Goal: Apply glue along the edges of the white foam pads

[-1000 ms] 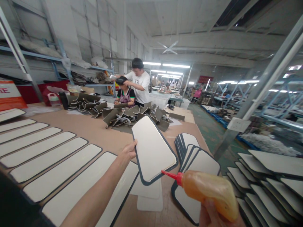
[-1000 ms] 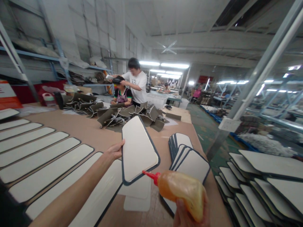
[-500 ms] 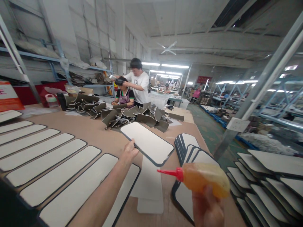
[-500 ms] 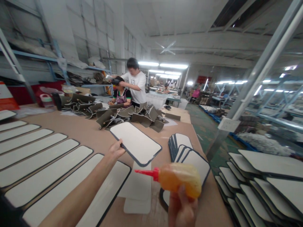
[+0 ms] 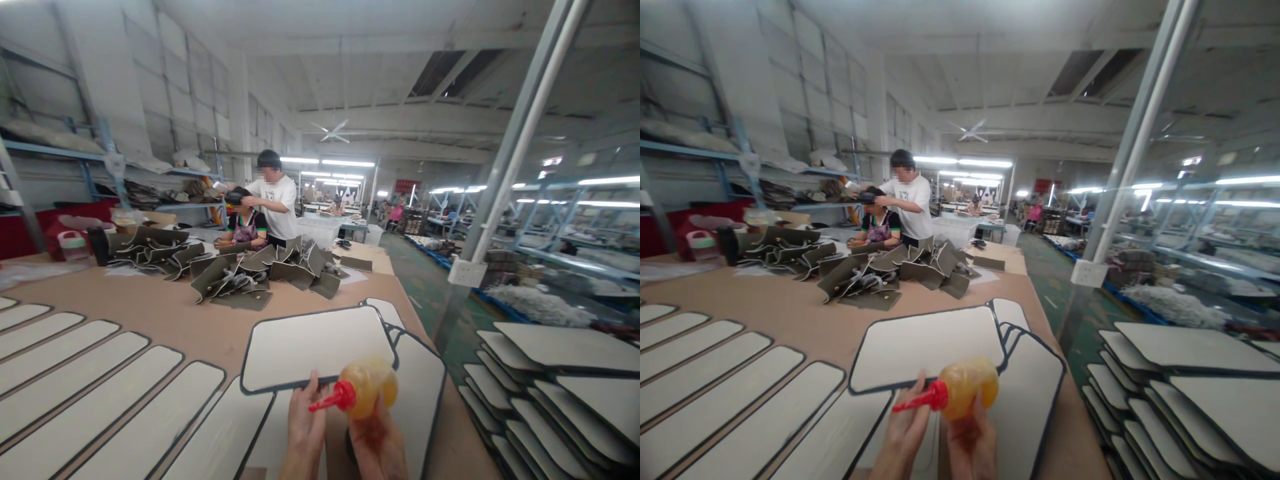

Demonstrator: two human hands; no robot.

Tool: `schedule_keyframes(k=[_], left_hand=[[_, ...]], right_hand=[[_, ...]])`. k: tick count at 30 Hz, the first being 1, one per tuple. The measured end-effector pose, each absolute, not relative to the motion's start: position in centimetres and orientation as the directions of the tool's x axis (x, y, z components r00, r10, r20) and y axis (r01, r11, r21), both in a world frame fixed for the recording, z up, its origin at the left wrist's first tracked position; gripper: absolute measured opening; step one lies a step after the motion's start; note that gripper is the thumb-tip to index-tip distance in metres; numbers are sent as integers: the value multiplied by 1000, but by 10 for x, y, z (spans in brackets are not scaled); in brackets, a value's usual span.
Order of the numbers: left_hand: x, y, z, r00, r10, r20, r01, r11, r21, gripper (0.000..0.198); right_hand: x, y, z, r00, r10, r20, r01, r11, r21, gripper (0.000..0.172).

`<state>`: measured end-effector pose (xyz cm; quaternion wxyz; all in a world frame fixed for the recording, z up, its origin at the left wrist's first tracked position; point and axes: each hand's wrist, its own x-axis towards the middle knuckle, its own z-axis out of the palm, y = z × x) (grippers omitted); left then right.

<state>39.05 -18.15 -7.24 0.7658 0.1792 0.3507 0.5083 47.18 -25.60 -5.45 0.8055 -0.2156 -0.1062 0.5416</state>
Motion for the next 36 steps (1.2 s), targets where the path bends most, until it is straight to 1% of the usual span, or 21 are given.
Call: schedule_keyframes(k=[3,6,8,9,10,12,13,14,15,16,17,18,19,21,22,24,26,28,31,33,36], left_hand=[[396,-200,-75,156,917,-368,-732,357,580,34],[396,-210,-76,204,934,-294,-785,336,521,25],[392,-219,-82,227,951,-210,-793,306,527,18],[388,-224,-87,272,944,-186,-767,329,551,21],[380,-231,-92,358,916,-182,-702,392,595,26],[357,-243,-100,563,796,-224,-479,535,696,35],[342,-246,-100,632,729,-263,-347,569,745,37],[326,-248,-95,644,714,-274,-265,544,796,39],[310,-245,-85,596,756,-270,-220,478,851,40],[296,-240,-70,492,830,-263,-157,382,911,38],[285,-230,-52,338,927,-165,-84,204,975,36],[278,-218,-32,215,976,-22,26,16,1000,37],[275,-203,-12,162,981,111,168,-139,976,38],[279,-171,20,214,922,324,441,-387,810,48],[285,-156,31,252,896,367,549,-444,708,57],[297,-130,42,362,882,303,658,-472,587,71],[306,-113,43,494,854,165,638,-484,598,73],[308,-104,39,615,784,86,552,-506,663,62],[300,-100,35,677,725,128,423,-525,738,44],[289,-99,37,659,735,158,379,-507,774,44],[263,-98,42,646,749,145,350,-460,816,50]], right_hand=[[481,-256,-51,390,915,-100,-852,318,-417,27],[489,-257,-56,377,921,-102,-851,300,-431,27],[492,-256,-57,370,921,-118,-848,283,-449,28],[493,-255,-57,371,920,-129,-846,277,-455,29],[494,-254,-57,373,917,-143,-847,274,-456,30],[497,-252,-56,375,912,-167,-850,266,-455,32],[498,-252,-55,370,913,-173,-852,259,-456,33],[499,-252,-55,362,915,-178,-854,249,-456,34],[498,-252,-54,353,917,-184,-858,239,-455,36],[497,-253,-53,344,920,-189,-861,229,-454,37],[494,-254,-52,332,923,-195,-865,215,-452,37],[491,-255,-50,322,925,-204,-871,204,-447,37],[488,-257,-50,308,927,-213,-878,191,-439,37],[480,-259,-51,273,934,-230,-894,158,-420,39],[477,-259,-52,250,938,-239,-903,137,-406,41],[474,-258,-57,194,947,-258,-923,87,-375,41],[473,-257,-62,126,959,-254,-934,29,-356,38],[471,-255,-65,91,970,-224,-933,5,-359,36],[463,-258,-68,152,967,-203,-920,63,-386,39],[459,-265,-72,213,951,-222,-905,107,-412,39],[462,-281,-73,274,925,-262,-878,129,-461,36]])
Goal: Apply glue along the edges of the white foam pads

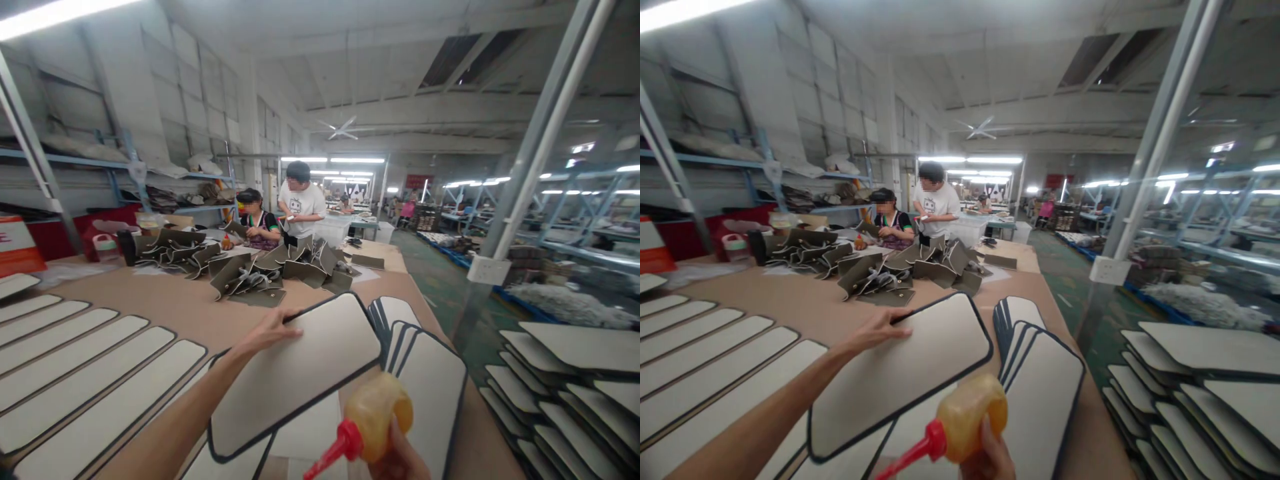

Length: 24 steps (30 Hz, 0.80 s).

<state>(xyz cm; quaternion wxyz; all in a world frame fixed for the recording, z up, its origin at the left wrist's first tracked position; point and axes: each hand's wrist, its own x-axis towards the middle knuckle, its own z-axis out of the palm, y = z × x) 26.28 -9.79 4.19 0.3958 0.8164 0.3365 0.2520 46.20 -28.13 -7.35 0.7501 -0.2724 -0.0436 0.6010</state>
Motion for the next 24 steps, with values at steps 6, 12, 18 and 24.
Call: schedule_keyframes(k=[6,12,18,24], left_hand=[[208,-106,47,709,704,44,308,-365,879,62],[192,-123,58,839,527,-134,306,-254,917,62],[194,-131,70,878,429,-211,326,-212,921,56],[199,-136,76,884,408,-231,341,-222,913,55]], right_hand=[[509,-288,-27,575,812,-104,-663,387,-641,38],[536,-262,25,615,732,295,-376,601,-705,44],[545,-253,35,494,765,413,-320,602,-731,37],[552,-251,38,406,793,454,-305,586,-751,30]])
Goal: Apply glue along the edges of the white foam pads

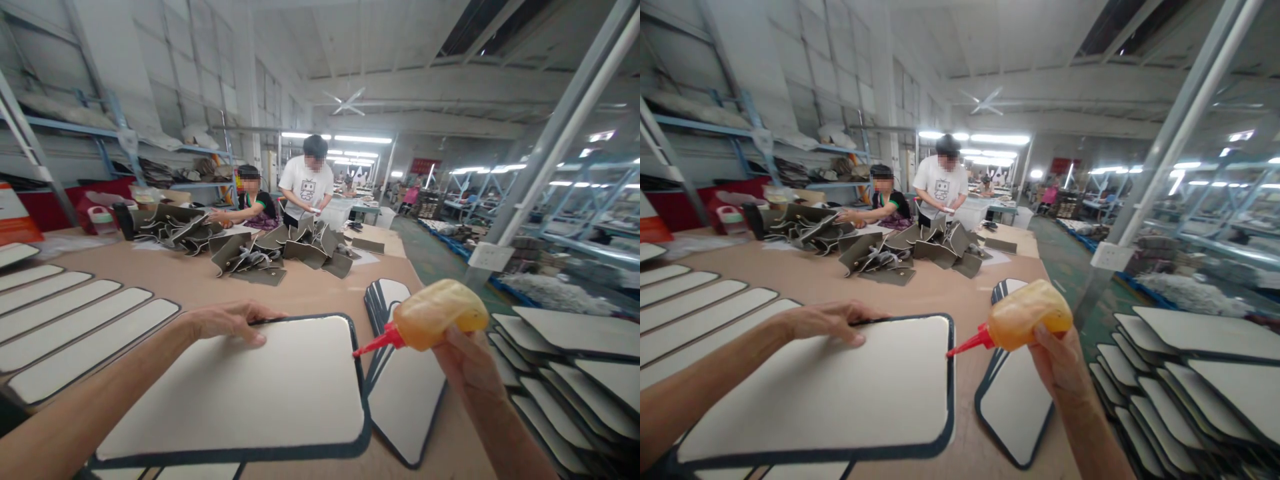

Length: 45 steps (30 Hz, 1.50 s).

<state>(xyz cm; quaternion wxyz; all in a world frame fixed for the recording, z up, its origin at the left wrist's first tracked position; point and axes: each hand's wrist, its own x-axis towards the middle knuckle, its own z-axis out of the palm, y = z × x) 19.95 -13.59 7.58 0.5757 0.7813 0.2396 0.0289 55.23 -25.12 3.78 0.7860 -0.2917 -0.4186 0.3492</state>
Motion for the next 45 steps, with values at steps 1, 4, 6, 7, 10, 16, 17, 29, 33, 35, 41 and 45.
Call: schedule_keyframes(k=[1,4,6,7,10,16,17,29,33,35,41,45], left_hand=[[201,-137,76,885,405,-232,343,-228,911,55],[203,-139,78,877,418,-239,355,-227,907,56],[205,-140,78,863,447,-235,360,-219,907,57],[206,-141,78,855,464,-233,364,-216,906,56],[210,-143,78,838,490,-239,375,-199,905,55],[222,-153,84,842,468,-270,368,-132,920,56],[224,-154,85,841,469,-269,364,-123,923,56],[232,-155,78,839,472,-271,341,-67,938,57],[230,-152,74,840,473,-265,325,-47,945,58],[228,-151,73,839,477,-261,317,-39,948,57],[222,-148,67,811,518,-271,318,-2,948,62],[215,-142,59,804,545,-236,281,1,960,63]], right_hand=[[553,-252,38,394,797,458,-306,584,-752,31],[555,-258,39,383,803,456,-313,578,-754,34],[556,-262,41,403,805,437,-312,569,-761,37],[556,-264,41,418,805,421,-313,563,-765,40],[557,-270,43,455,807,377,-322,544,-775,47],[566,-276,40,481,808,340,-338,528,-779,50],[568,-277,39,486,809,332,-338,523,-782,50],[576,-285,38,510,799,319,-305,514,-801,59],[580,-285,30,567,760,317,-292,545,-786,60],[582,-285,25,580,746,326,-278,558,-782,58],[579,-287,19,578,739,347,-280,578,-766,59],[571,-290,19,610,711,351,-276,605,-746,58]])
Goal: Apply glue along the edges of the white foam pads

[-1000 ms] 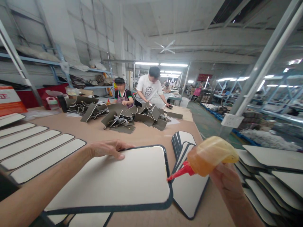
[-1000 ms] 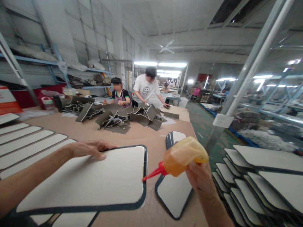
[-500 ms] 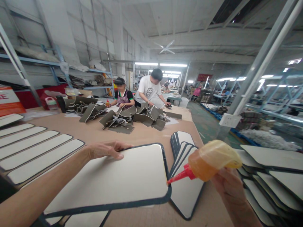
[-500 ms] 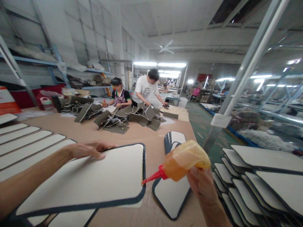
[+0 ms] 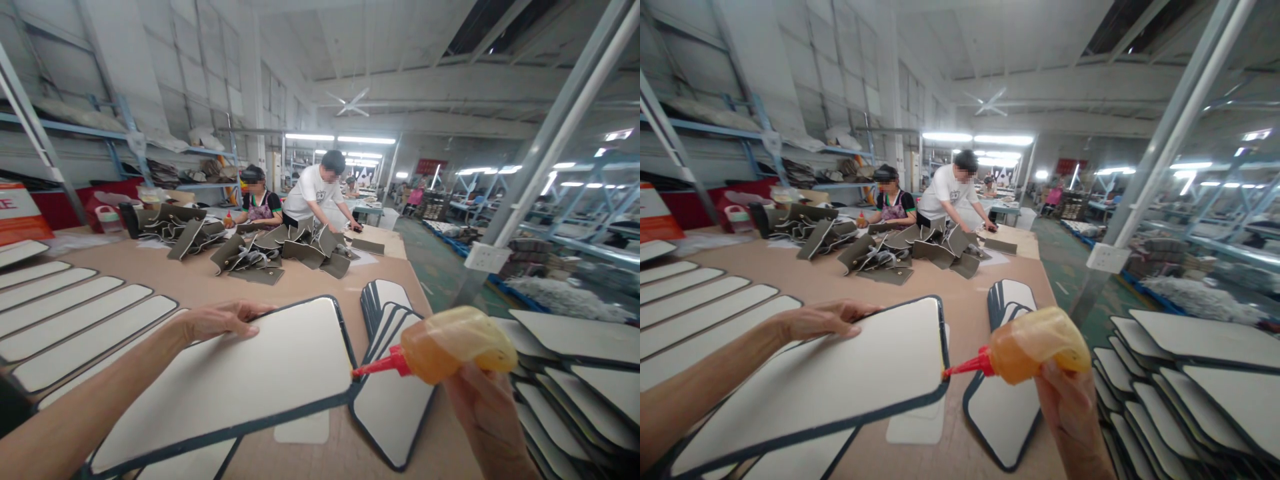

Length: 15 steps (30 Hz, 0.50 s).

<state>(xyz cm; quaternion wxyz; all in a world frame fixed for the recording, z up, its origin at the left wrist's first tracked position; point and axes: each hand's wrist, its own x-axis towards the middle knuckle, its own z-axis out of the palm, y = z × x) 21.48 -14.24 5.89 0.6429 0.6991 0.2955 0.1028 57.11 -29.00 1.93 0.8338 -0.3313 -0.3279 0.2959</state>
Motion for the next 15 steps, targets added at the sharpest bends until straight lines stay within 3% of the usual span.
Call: schedule_keyframes(k=[6,15], left_hand=[[204,-136,41,775,610,-167,238,-36,971,64],[205,-150,26,749,648,-140,125,70,990,65]], right_hand=[[556,-297,16,660,663,353,-250,637,-729,54],[535,-298,12,750,566,341,-196,683,-703,44]])
